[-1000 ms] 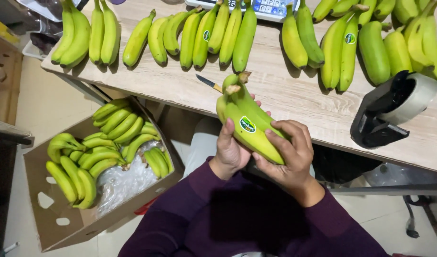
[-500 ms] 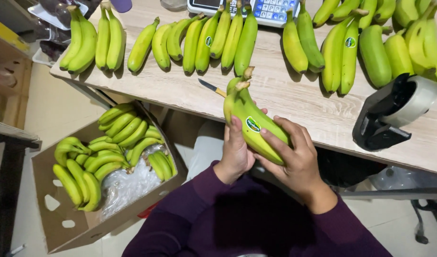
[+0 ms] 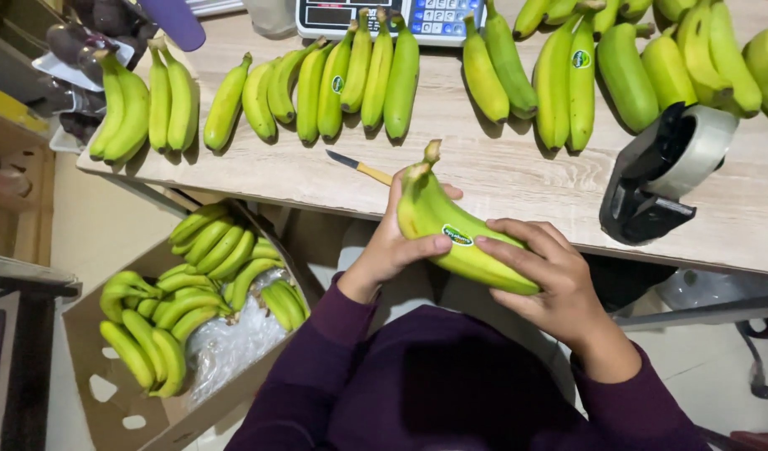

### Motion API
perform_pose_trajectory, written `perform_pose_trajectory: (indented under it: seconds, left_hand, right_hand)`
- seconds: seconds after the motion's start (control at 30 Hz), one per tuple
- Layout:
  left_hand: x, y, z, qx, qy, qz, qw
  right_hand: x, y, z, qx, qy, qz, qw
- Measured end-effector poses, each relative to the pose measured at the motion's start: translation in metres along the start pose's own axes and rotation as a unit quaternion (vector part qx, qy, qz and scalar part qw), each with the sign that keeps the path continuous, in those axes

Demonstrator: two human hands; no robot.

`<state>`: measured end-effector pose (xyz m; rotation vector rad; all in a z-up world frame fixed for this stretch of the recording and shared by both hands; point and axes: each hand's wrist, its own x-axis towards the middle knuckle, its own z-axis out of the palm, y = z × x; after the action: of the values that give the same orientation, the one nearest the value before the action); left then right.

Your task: A person is wrapping bunches of bananas in plastic film, cutting the film with a knife, and then securing the wrap with tape from a dispenser.

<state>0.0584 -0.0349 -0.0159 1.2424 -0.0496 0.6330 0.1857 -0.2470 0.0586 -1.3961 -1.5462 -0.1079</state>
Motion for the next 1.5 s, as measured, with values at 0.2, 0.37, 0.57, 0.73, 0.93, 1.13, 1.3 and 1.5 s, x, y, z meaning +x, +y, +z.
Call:
perform_pose_trajectory:
  seconds: [0.2, 0.37, 0.57, 0.73, 0.93, 1.13, 1.3, 1.5]
  left_hand:
    - [0.001, 0.001, 0.005, -0.033, 0.023, 0.034, 0.999]
    - [-0.01, 0.022, 0.034, -0.249, 0.051, 0.013, 0.967]
    - [-0.026, 0.025, 0.017, -0.392, 0.055, -0.005, 0.918]
    - [-0.059, 0.043, -0.038, -0.393, 0.106, 0.016, 0.913]
    - [-0.118, 0.086, -0.084, -0.376, 0.216, -0.079, 0.898]
    - [-0.176, 0.099, -0.106, -0.366, 0.42, -0.151, 0.817]
    - [-0.231, 0.097, -0.122, -0.313, 0.497, -0.117, 0.801]
    - [-0.259, 0.106, -0.111, -0.362, 0.501, -0.075, 0.782]
  right_hand:
    - [0.004, -0.01, 0.003, -0.053, -0.002, -0.013, 0.998]
    - [0.012, -0.039, 0.025, -0.202, -0.021, -0.046, 0.978]
    - [0.032, -0.073, 0.054, -0.381, -0.058, -0.06, 0.921]
    - [0.041, -0.041, 0.075, -0.143, -0.172, -0.076, 0.972]
    - [0.102, 0.056, 0.145, -0.027, -0.115, 0.023, 0.993]
    - [0.124, 0.143, 0.222, -0.186, -0.27, -0.064, 0.943]
    - [0.139, 0.141, 0.231, -0.121, -0.283, -0.004, 0.951]
    - [0.14, -0.009, 0.281, 0.216, -0.367, 0.1, 0.899]
